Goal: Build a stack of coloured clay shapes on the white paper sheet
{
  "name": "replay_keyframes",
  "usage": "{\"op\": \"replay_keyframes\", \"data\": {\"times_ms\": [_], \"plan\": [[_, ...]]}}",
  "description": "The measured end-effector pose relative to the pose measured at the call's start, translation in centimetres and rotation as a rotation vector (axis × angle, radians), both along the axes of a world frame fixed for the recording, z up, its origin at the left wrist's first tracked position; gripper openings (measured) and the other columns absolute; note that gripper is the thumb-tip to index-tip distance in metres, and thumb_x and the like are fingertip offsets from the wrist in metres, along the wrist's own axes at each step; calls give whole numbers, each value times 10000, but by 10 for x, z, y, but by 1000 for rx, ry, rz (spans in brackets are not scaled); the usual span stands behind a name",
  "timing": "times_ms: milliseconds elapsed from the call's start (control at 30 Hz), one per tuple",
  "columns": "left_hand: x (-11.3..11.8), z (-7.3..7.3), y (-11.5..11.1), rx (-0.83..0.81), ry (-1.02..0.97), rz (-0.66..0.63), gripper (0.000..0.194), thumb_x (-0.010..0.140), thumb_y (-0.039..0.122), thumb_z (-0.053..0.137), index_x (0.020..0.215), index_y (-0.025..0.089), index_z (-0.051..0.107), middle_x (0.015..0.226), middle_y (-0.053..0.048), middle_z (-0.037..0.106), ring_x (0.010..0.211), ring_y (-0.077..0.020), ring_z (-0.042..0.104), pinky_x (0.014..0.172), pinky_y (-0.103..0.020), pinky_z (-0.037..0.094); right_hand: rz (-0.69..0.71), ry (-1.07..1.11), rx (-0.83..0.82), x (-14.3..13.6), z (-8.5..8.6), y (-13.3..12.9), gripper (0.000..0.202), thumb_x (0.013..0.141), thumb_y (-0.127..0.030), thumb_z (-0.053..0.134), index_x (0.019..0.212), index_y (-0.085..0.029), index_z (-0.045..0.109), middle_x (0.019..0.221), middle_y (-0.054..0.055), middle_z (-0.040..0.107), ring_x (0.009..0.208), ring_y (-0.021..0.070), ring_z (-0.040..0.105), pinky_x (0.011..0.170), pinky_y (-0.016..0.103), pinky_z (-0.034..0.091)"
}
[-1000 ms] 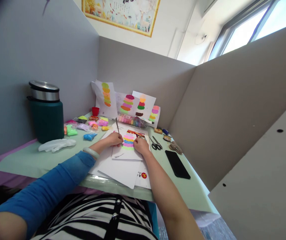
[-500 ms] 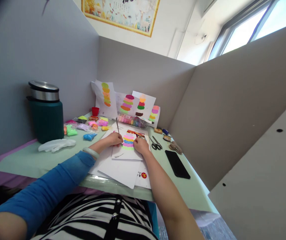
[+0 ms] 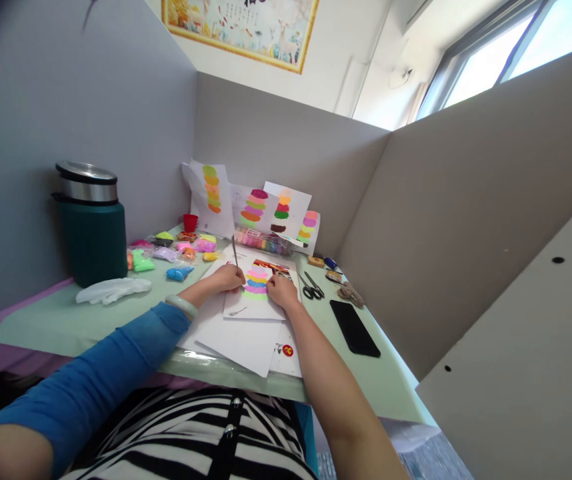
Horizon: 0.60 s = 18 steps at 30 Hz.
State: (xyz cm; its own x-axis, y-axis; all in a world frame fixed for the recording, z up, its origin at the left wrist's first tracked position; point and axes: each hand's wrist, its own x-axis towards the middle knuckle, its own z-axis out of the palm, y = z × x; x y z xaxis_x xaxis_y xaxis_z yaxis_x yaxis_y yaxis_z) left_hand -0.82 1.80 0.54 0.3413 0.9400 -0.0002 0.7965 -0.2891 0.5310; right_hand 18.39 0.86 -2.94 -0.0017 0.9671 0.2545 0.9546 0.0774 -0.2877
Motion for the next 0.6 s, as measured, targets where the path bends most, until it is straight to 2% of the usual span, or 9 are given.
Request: {"op": "replay_keyframes", "data": {"times_ms": [600], "plan": [[1, -1, -1, 16, -59, 1, 158, 701, 208, 546, 742, 141, 684, 618, -44, 672, 530, -130, 552, 518, -207, 386, 4, -6, 12, 2, -3, 3, 216, 823, -251, 459, 850, -203, 668, 919, 38, 682, 831, 168, 577, 631, 226, 329]]}}
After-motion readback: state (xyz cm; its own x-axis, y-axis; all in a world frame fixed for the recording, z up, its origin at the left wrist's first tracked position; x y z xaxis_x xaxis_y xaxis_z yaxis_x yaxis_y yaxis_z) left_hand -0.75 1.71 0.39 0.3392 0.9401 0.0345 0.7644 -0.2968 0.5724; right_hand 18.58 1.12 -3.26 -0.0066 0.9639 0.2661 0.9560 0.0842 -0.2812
